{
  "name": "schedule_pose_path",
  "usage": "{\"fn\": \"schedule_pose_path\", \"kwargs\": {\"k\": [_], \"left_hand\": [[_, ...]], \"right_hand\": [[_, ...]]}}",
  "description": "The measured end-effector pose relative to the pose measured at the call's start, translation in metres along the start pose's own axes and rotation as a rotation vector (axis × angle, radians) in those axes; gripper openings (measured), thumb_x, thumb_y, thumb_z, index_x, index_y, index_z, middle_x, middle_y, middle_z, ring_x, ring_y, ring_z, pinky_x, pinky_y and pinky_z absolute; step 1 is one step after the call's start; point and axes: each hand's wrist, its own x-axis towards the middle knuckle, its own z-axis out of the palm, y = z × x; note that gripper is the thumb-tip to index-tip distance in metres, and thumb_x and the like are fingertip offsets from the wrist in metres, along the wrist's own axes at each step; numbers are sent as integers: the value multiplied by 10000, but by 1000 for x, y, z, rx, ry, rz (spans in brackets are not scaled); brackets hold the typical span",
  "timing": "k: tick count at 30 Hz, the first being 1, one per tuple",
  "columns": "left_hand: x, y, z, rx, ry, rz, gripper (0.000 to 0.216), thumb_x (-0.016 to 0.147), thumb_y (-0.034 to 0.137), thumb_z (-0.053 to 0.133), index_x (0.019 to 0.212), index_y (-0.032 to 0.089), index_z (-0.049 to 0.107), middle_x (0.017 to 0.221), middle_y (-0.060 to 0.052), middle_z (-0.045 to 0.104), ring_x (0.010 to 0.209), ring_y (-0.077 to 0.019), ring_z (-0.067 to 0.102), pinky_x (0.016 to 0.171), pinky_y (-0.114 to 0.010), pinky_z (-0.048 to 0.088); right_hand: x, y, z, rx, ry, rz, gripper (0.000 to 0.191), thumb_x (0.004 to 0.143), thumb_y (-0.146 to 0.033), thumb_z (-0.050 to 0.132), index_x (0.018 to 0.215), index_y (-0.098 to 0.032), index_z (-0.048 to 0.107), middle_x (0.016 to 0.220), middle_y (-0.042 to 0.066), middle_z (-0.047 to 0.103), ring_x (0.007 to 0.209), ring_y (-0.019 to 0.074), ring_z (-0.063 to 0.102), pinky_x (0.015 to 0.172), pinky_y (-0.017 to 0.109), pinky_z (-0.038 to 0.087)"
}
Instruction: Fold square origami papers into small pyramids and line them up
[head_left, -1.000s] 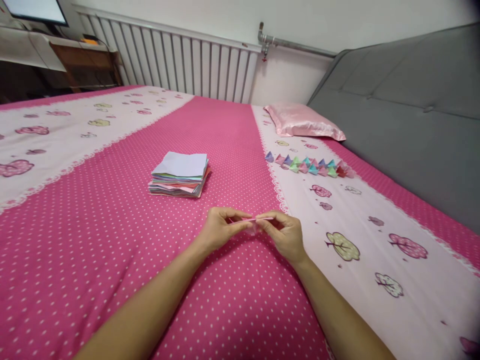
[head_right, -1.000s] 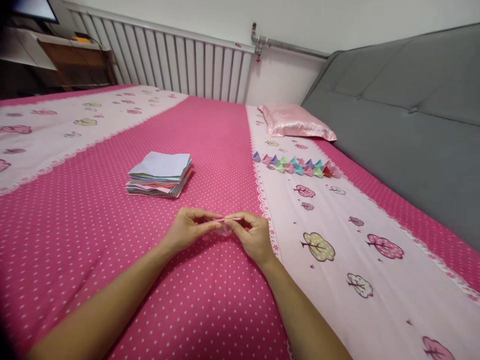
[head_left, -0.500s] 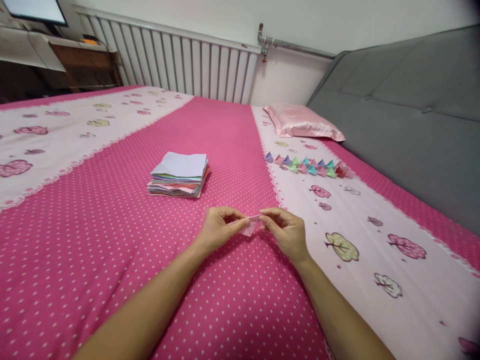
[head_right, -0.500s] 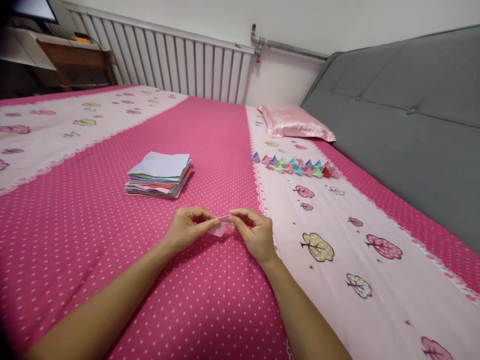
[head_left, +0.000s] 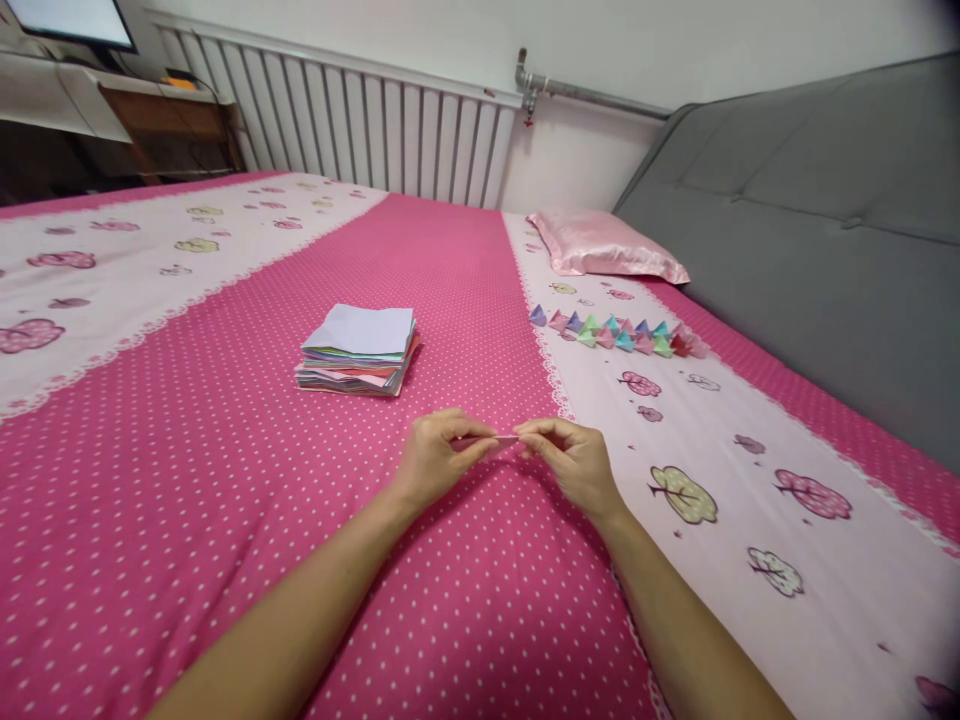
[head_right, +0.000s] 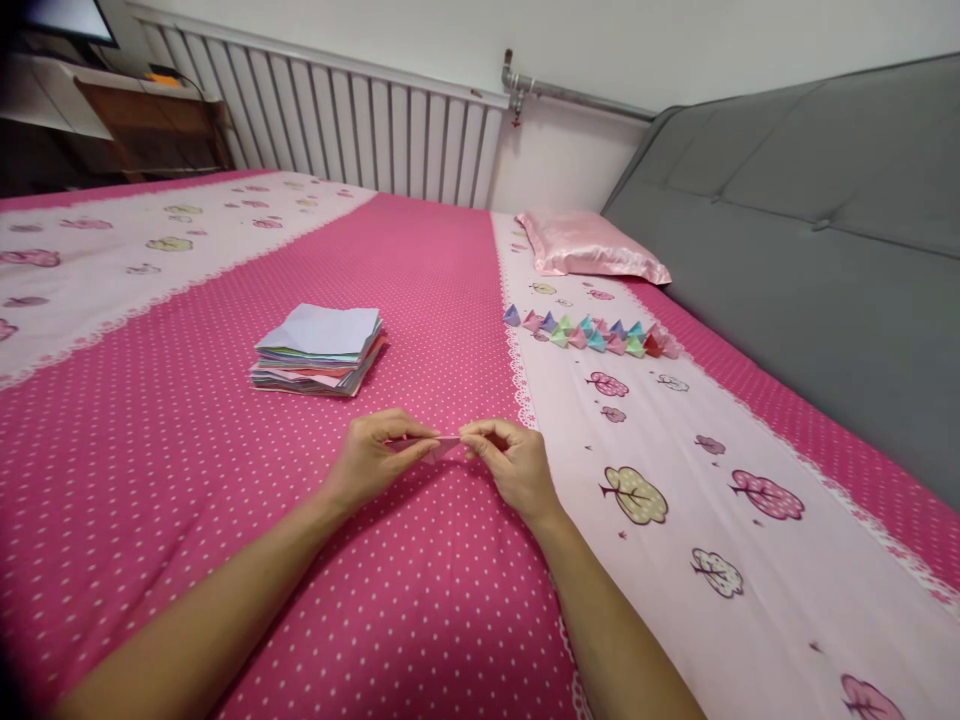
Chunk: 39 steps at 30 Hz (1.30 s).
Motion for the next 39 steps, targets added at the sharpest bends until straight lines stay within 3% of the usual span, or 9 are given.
{"fn": "schedule_pose_path", "kwargs": {"k": [5,12,18,33,39], "left_hand": [[0,0,0,26,-23,-5,159,739,285,626,728,144,699,658,-58,654,575,-120,555,539,-229,418],[-4,-2,2,84,-81,161,159,790,257,562,759,154,678,705,-54,654,635,-116,569,602,-222,435],[-4,-3,2,93,-127,219,163,800,247,541,769,164,677,721,-57,653,678,-131,571,637,-243,441],[-1,-1,-2,30,-45,73,180,769,302,588,711,159,679,679,-53,653,614,-125,564,586,-234,439],[1,-4,-6,11,57,15,165,748,292,613,687,152,675,652,-46,648,598,-123,561,561,-225,430]], "right_hand": [[-1,-1,1,-27,-26,-18,168,756,-312,615,801,-153,648,672,27,654,588,137,601,580,272,499],[-5,-10,5,-284,-116,-228,51,748,-226,596,727,-180,597,699,21,576,569,113,505,507,240,415],[-5,-11,2,-322,-216,-285,67,776,-216,557,714,-191,558,681,5,512,564,110,442,482,233,358],[0,-10,-10,-315,-142,-281,189,757,-319,618,651,-189,531,670,5,508,538,106,403,481,241,339],[4,-8,-18,-231,-18,-267,229,717,-297,659,625,-191,478,700,-4,473,558,102,419,511,241,385]]}}
